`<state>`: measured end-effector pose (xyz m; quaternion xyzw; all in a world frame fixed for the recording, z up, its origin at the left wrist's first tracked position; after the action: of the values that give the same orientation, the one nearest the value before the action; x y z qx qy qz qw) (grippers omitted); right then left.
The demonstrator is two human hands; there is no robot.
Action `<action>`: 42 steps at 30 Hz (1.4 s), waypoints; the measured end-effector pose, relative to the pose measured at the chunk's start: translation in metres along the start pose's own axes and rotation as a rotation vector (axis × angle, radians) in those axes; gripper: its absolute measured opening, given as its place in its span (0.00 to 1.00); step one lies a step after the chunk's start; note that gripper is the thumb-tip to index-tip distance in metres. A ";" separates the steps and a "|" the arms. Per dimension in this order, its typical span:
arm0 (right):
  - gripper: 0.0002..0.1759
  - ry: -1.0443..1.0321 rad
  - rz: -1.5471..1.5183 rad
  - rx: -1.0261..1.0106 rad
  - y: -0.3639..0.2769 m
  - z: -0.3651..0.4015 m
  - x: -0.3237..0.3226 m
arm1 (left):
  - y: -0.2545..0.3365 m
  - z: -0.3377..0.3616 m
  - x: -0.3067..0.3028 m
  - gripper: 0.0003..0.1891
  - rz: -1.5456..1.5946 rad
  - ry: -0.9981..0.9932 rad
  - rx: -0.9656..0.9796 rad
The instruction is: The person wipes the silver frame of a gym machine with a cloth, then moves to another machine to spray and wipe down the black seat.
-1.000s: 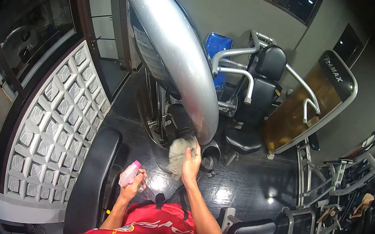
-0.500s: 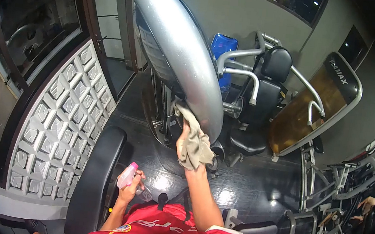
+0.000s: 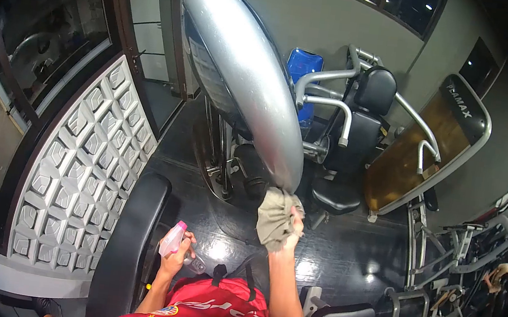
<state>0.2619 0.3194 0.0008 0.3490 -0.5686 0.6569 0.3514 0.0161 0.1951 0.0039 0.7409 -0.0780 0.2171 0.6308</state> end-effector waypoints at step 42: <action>0.22 -0.559 2.020 -1.764 -0.054 -0.082 0.356 | 0.004 0.013 0.024 0.06 0.088 -0.043 0.029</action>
<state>0.1219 0.4295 0.3239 -0.4314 -0.8504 -0.0433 -0.2979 0.0388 0.1852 0.0158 0.7505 -0.1209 0.2295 0.6078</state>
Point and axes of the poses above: each hand's wrist, its own z-axis away from the middle knuckle, its own x-axis out of the palm, y = z × x, the point moved 2 cm from there along -z, towards the middle knuckle, and after that the axes turned 10 degrees about z, right-handed, at the moved point
